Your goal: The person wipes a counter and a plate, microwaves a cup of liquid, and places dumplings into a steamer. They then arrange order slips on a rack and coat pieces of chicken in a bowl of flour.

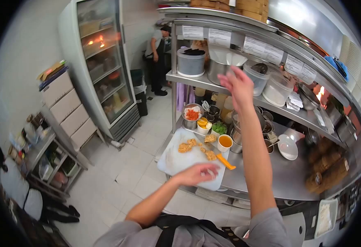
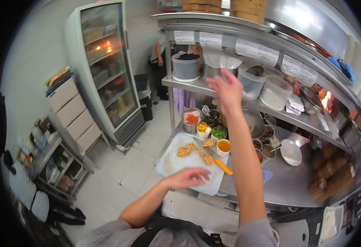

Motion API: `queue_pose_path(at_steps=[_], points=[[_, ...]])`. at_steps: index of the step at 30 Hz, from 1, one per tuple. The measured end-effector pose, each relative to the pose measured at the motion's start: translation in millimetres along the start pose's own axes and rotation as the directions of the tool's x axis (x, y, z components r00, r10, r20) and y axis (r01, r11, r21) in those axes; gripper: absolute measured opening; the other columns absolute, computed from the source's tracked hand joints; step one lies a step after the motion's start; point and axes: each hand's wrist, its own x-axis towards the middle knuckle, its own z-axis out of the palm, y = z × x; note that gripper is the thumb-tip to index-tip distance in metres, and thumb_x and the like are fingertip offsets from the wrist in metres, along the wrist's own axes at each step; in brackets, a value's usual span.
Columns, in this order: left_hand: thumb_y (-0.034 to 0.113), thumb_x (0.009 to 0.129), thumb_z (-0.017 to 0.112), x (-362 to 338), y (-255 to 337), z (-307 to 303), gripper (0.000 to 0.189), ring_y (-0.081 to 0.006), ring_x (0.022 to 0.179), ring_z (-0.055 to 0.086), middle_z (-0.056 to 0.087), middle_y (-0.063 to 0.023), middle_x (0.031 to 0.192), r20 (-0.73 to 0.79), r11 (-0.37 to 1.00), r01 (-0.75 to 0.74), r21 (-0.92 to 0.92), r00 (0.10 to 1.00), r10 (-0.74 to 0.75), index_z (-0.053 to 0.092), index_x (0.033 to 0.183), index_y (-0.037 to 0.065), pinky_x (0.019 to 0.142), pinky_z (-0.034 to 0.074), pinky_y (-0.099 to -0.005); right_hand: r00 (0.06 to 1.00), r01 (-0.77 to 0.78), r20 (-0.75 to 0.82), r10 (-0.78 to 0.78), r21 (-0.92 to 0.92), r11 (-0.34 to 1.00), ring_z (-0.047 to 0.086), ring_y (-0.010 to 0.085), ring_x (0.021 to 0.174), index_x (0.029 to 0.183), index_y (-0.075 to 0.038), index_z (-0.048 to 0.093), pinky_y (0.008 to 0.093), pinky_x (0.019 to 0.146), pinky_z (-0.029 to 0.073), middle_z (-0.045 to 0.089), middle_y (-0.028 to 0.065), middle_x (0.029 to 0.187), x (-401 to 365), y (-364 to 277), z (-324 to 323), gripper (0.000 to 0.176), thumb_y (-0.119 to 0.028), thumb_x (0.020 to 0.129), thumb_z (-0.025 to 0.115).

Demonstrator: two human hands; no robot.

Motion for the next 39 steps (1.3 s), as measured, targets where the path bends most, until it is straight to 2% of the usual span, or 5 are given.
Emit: queue_pose_path(at_steps=[6,13,19,23,39], points=[[0.008,0.088,0.057,-60,-19,-83,0.045,-0.0126,0.096,0.059,0.059,-0.0084,0.114,0.285,0.984,0.145,-0.099,0.952,-0.112,0.044,0.132,0.004,0.082,0.047,-0.0264,0.964,0.135,-0.237,-0.123,0.038,0.990,0.065,0.0224,0.073,0.121,0.010,0.041,0.0261,0.056,0.051,0.058,0.0163,0.106,98,17,43,0.045,-0.001,0.082,0.060],[0.007,0.088,0.057,-122,-44,-267,0.035,-0.0236,0.097,0.062,0.061,-0.0146,0.111,-0.103,0.951,0.167,-0.259,0.974,-0.200,0.052,0.121,-0.001,0.073,0.053,-0.0324,0.768,0.224,-0.545,-0.336,-0.263,0.938,0.052,0.0082,0.054,0.087,0.001,0.058,0.0196,0.046,0.038,0.057,0.0020,0.070,74,50,66,0.012,-0.004,0.081,0.067],[0.024,0.093,0.053,-11,22,-313,0.048,-0.0152,0.101,0.057,0.057,-0.0082,0.123,-0.189,0.897,-0.099,-0.430,0.982,0.018,0.040,0.135,0.005,0.078,0.047,-0.0281,0.670,0.361,-0.272,-0.691,-0.694,0.623,0.053,0.0065,0.063,0.095,0.001,0.052,0.0199,0.054,0.044,0.057,0.0023,0.082,-34,154,146,0.012,0.002,0.085,0.060],[0.018,0.094,0.049,20,40,-335,0.028,-0.0180,0.098,0.058,0.060,-0.0080,0.109,0.032,0.491,-0.043,-0.870,0.989,0.143,0.052,0.119,0.005,0.079,0.050,-0.0349,0.801,0.276,-0.180,-0.570,-0.735,0.620,0.058,0.0091,0.080,0.095,0.002,0.052,0.0190,0.060,0.047,0.055,0.0095,0.098,-52,194,194,0.011,0.005,0.086,0.056],[0.004,0.090,0.047,38,24,-358,0.029,-0.0199,0.100,0.057,0.059,-0.0111,0.110,0.025,0.369,-0.084,-0.926,0.960,0.281,0.050,0.118,-0.002,0.081,0.047,-0.0359,0.781,0.181,-0.475,-0.405,-0.449,0.875,0.053,0.0074,0.052,0.092,0.001,0.053,0.0190,0.045,0.038,0.061,0.0061,0.070,-45,205,202,0.011,-0.001,0.086,0.062]])
